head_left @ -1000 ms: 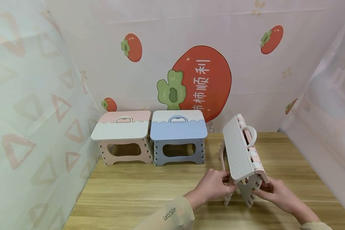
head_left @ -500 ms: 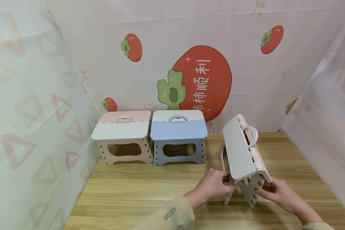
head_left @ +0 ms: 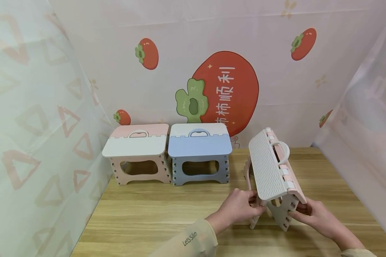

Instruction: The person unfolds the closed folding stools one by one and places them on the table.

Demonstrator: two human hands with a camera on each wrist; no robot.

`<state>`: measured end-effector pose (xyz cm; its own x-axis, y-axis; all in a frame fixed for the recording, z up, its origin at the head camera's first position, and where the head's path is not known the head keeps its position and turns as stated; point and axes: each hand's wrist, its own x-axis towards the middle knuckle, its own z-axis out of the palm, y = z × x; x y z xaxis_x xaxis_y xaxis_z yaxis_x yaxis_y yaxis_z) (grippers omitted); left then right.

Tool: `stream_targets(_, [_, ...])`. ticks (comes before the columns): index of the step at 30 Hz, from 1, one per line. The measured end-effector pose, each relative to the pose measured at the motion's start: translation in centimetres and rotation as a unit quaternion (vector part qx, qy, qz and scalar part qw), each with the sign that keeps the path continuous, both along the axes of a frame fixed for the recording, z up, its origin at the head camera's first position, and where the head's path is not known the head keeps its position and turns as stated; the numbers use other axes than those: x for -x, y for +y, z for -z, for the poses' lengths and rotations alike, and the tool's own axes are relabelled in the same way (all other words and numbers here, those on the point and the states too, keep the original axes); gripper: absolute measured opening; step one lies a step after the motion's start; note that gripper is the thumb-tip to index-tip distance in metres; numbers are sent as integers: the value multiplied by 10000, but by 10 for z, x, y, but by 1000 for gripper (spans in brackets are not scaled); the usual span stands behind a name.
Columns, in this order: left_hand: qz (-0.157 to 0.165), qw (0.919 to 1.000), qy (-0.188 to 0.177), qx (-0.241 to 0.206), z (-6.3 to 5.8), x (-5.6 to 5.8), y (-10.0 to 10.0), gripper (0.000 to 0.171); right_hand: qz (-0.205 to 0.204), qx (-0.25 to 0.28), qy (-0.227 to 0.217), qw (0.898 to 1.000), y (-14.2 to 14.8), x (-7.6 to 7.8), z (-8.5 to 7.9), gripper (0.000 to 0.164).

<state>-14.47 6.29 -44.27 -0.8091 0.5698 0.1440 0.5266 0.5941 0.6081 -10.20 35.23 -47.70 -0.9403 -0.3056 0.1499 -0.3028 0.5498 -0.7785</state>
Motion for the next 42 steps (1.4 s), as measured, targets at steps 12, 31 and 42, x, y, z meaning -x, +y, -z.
stream_targets(12, [92, 9999, 28, -66, 1, 2, -1, 12, 32, 61, -74, 9999, 5, 0, 1, 52])
stream_targets(31, [114, 9999, 22, -89, 2, 4, -1, 10, 160, -34, -162, 9997, 12, 0, 0, 55])
stream_targets(42, [99, 9999, 39, -121, 2, 4, -2, 12, 182, -52, -343, 9992, 16, 1, 0, 55])
